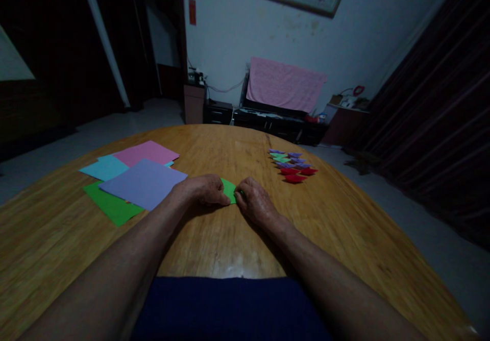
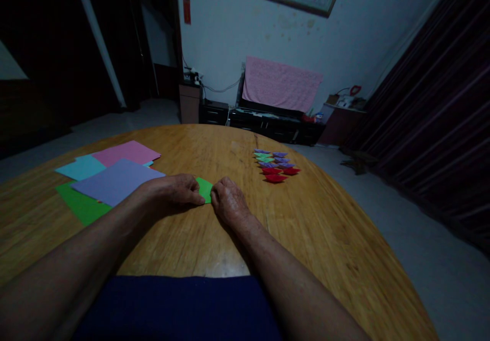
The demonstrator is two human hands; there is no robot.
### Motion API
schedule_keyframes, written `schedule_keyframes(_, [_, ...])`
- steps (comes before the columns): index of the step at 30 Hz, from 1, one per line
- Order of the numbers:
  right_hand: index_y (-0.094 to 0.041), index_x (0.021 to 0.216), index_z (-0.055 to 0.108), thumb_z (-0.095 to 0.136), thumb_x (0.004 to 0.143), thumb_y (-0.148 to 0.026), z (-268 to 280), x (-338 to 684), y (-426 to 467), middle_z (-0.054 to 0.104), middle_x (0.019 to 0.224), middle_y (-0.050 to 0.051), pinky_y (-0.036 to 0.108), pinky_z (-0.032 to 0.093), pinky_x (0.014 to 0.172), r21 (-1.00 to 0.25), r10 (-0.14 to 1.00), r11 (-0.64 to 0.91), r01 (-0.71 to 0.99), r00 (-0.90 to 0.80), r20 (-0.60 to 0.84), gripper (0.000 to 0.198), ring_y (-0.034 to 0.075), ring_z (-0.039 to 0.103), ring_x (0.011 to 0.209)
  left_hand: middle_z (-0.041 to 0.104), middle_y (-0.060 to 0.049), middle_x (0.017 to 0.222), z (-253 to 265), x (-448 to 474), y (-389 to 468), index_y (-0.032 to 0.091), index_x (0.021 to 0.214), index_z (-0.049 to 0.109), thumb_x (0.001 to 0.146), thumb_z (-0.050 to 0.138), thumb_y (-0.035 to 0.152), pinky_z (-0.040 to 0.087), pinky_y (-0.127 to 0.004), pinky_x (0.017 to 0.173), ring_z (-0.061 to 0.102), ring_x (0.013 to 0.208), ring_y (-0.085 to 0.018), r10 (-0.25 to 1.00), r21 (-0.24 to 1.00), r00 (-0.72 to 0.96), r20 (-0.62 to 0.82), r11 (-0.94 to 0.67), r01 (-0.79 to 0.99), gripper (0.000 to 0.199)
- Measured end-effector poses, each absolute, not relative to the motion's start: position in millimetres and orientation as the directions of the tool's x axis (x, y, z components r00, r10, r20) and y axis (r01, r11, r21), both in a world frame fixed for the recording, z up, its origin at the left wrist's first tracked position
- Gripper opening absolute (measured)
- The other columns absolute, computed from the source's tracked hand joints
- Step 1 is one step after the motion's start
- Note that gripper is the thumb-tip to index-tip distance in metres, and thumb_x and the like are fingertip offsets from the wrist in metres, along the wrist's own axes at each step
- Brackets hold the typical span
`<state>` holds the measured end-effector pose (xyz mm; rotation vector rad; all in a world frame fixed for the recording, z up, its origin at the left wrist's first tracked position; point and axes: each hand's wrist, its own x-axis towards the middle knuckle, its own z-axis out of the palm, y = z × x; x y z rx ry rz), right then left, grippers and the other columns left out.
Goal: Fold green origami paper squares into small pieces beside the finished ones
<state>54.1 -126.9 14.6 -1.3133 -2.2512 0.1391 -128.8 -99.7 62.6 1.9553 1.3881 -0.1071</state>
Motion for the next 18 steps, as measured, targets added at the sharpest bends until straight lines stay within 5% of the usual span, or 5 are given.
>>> schedule_keyframes(10, [-0.016,0.085,0.062,0.053,0.088,-0.016,11,53,-128,0.057,0.09,0.007,0.029,0.042,0.078,-0.347,0.839,0.511,0.786,-0.37,0.399,0.01,0.016,0.053,0.086,0.048,0.002,0.054,66,-124,-103,0.019,0.062,0.051,0.069,0.059,0.033,0.029,-0.028,0.049,0.041,0.048,-0.011,0.802,0.499,0.403,-0.442,-0.153,0.853,0.018])
schedule_keyframes(18, [-0.018,0.098,0.061,0.059,0.088,-0.034,9,51,-140,0.058,0.101,0.009,0.035,0.039,0.084,-0.291,0.866,0.444,0.847,-0.323,0.381,0.019,0.021,0.05,0.097,0.047,0.002,0.051,67,-123,-104,0.018,0.059,0.05,0.069,0.06,0.033,0.027,-0.027,0.048,0.041,0.048,-0.011,0.814,0.457,0.392,-0.428,-0.179,0.871,0.02])
